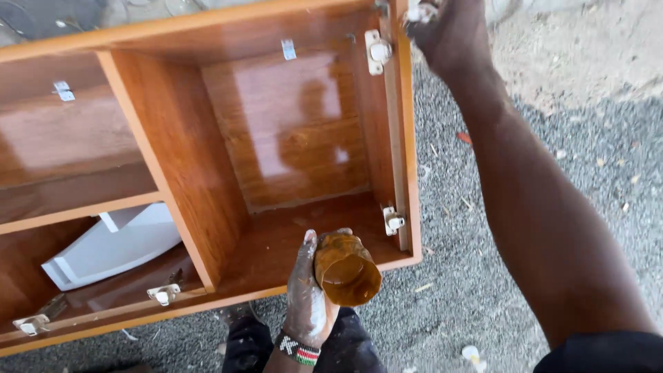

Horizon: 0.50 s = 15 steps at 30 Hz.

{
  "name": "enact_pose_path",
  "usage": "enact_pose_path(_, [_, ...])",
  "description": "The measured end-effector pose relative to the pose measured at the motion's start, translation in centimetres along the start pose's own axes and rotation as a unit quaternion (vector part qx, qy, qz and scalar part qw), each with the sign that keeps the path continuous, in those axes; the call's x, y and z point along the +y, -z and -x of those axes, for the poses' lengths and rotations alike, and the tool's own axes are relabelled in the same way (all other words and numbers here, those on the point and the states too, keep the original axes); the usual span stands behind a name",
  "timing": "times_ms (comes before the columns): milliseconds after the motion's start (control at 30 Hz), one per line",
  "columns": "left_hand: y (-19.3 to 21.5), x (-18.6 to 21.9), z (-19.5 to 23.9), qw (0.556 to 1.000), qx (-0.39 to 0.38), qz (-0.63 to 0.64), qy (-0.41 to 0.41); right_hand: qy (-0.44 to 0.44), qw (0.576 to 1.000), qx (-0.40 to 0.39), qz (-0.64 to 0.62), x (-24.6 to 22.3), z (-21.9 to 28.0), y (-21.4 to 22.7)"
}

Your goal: The person applies varnish to the interior and exterior surfaces of a wooden cabinet using a brush and a small container. The person repeatedly dips the brush into the container and coats the cabinet's shelves, sides, and edges.

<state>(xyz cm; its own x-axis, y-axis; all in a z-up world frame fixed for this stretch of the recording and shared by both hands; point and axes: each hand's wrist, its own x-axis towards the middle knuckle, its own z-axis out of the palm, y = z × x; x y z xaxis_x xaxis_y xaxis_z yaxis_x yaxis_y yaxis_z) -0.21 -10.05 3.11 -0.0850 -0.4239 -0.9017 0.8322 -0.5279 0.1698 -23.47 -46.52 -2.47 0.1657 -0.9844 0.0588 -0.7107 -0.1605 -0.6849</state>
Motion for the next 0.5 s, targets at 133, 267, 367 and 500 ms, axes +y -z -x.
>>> enact_pose_path(133, [1.4, -2.8, -1.0, 1.0, -0.005, 0.013, 0.02, -0.116, 0.986, -0.12, -0.001, 2.7, 11.2, 0.0])
enact_pose_path(267, [1.9, -3.9, -1.7, 0.999, -0.002, -0.001, 0.034, -0.156, 0.958, -0.221, 0.099, 2.5, 26.0, -0.4])
enact_pose_path(367, [2.1, -4.3, -2.0, 0.998, 0.01, -0.029, 0.05, -0.385, 0.903, -0.187, -0.026, -1.2, 37.6, -0.1])
enact_pose_path(500, [2.0, -4.8, -2.3, 0.997, -0.024, -0.06, 0.031, -0.431, 0.874, -0.221, 0.033, 1.1, 53.3, -2.1])
